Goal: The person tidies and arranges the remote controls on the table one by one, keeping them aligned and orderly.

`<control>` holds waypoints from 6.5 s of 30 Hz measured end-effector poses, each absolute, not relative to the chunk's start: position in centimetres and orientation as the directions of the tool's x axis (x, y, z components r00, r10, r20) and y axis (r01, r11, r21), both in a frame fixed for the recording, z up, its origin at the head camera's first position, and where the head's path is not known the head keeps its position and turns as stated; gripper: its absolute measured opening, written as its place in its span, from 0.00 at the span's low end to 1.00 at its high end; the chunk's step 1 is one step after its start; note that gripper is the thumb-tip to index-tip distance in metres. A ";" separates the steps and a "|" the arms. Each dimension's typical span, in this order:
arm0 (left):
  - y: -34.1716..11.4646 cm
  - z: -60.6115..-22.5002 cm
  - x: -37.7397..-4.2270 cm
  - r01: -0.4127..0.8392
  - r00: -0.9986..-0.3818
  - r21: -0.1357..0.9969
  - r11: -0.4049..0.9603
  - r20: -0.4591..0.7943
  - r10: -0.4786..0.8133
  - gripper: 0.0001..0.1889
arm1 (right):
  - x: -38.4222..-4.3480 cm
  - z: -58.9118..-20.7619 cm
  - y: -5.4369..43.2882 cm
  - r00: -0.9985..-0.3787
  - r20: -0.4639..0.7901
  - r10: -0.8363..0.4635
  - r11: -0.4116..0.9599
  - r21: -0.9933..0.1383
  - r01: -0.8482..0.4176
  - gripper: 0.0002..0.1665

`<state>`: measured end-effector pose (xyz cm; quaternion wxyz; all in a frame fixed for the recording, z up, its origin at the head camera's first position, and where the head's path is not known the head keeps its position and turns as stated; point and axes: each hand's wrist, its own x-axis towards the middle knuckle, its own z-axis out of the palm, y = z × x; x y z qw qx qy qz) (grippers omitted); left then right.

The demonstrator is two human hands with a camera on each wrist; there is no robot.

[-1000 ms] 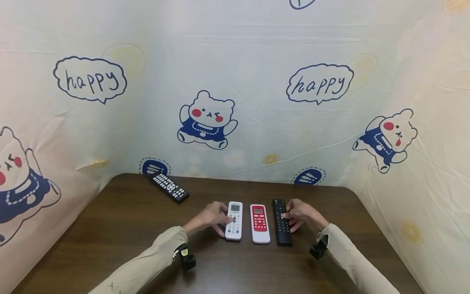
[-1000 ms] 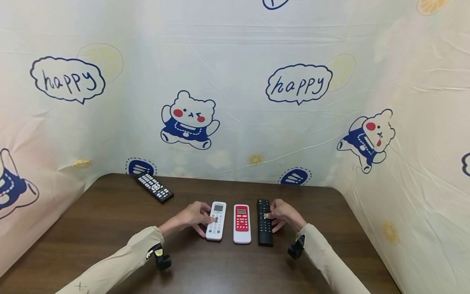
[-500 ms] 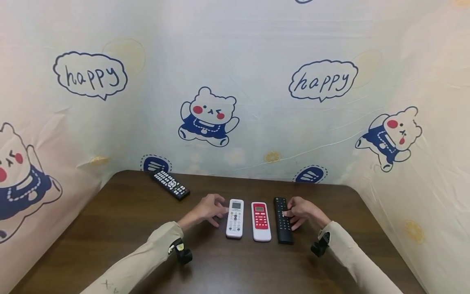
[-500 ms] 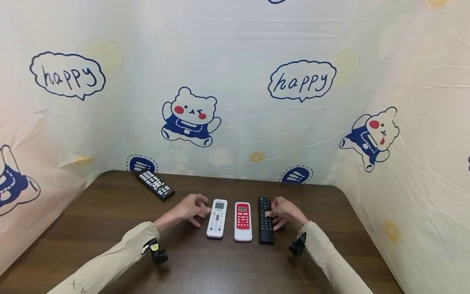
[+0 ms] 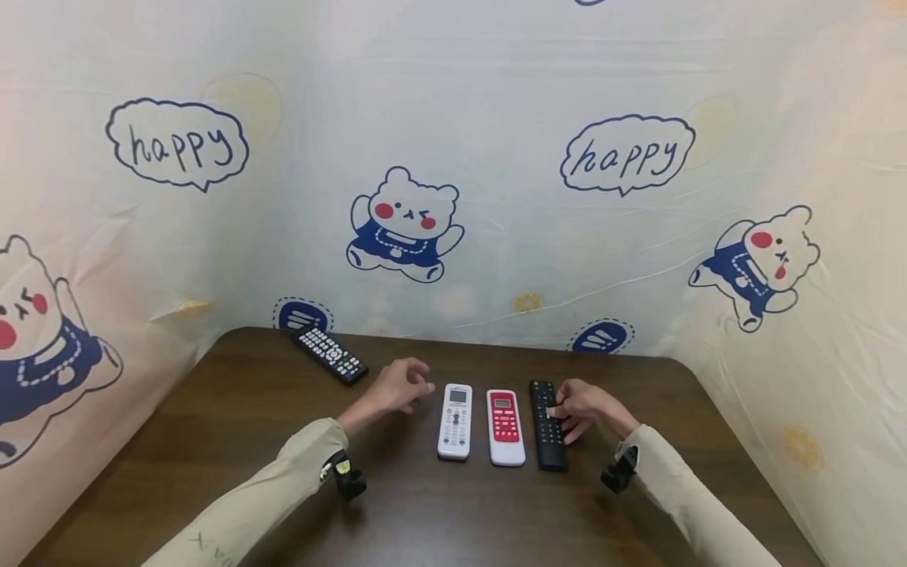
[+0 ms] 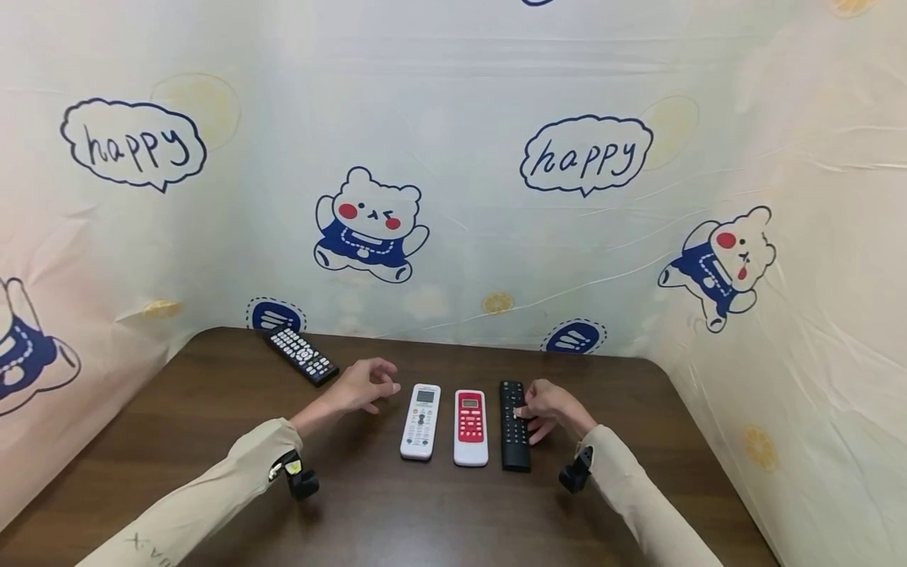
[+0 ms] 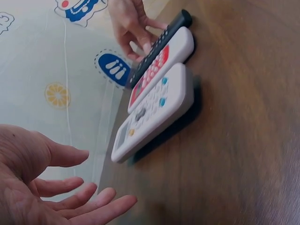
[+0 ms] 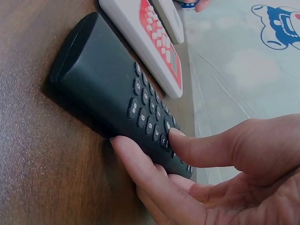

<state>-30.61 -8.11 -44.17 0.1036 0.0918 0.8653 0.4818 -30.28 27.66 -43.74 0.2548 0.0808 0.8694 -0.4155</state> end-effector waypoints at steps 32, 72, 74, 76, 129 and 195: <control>-15.3 -44.1 -34.3 0.328 -0.928 0.707 0.626 0.118 0.352 0.18 | -30.4 -43.4 27.8 -0.854 -0.512 -0.090 0.638 -0.689 0.345 0.14; -23.3 -43.5 -36.0 0.327 -0.937 0.658 0.678 0.131 0.325 0.17 | -30.1 -43.7 27.4 -0.877 -0.479 -0.026 0.645 -0.679 0.351 0.18; -23.6 -43.4 -36.0 0.332 -0.933 0.642 0.691 0.119 0.338 0.19 | -30.2 -43.8 27.4 -0.876 -0.483 -0.025 0.649 -0.674 0.353 0.18; -24.0 -43.4 -36.3 0.336 -0.930 0.616 0.712 0.099 0.353 0.20 | -30.3 -43.9 27.4 -0.874 -0.485 -0.024 0.652 -0.671 0.354 0.18; -25.9 -44.0 -37.0 0.437 -0.862 0.305 0.846 -0.126 0.491 0.26 | -30.2 -44.0 27.7 -0.877 -0.479 -0.044 0.656 -0.676 0.336 0.17; -20.9 -41.2 -36.0 0.166 -0.912 0.844 0.511 -0.066 0.405 0.37 | -30.6 -43.8 27.7 -0.862 -0.505 -0.055 0.666 -0.662 0.345 0.19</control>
